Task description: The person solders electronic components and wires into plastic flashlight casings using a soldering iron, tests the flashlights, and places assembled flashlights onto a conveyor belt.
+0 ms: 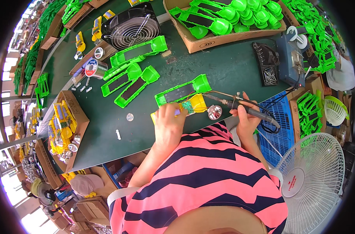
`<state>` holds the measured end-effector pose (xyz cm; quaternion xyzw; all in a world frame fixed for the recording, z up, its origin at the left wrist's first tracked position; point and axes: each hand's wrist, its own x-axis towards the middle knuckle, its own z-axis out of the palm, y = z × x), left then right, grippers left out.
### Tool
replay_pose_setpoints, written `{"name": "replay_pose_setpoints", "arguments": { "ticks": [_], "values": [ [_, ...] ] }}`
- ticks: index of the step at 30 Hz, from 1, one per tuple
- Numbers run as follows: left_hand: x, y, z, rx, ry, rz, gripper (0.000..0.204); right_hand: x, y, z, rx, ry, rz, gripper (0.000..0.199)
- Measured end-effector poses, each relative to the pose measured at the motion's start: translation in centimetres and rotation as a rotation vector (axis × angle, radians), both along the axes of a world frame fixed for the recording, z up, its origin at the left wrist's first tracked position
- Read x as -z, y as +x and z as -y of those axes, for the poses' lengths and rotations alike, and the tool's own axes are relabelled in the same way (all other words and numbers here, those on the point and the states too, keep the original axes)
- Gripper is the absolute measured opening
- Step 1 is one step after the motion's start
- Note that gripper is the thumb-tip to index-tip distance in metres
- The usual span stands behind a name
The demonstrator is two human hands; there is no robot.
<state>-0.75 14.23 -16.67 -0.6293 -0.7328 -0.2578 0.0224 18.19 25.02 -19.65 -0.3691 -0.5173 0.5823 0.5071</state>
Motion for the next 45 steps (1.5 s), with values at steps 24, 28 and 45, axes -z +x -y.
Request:
{"name": "replay_pose_setpoints", "arguments": {
  "ticks": [24,28,45],
  "values": [
    [-3.0,-10.2,0.4,0.112,0.147,0.137,0.050,1.4,2.5,-6.1,0.293,0.173,0.128,0.021],
    [-11.2,-19.7,-10.9,-0.193,0.198,0.051,0.048,0.9,2.5,-6.1,0.345,0.073,0.152,0.026],
    [-0.9,-37.6,-26.2,0.087,-0.662,-0.642,0.028,-1.3,1.0,-7.8,0.434,0.254,0.310,0.023]
  ]
}}
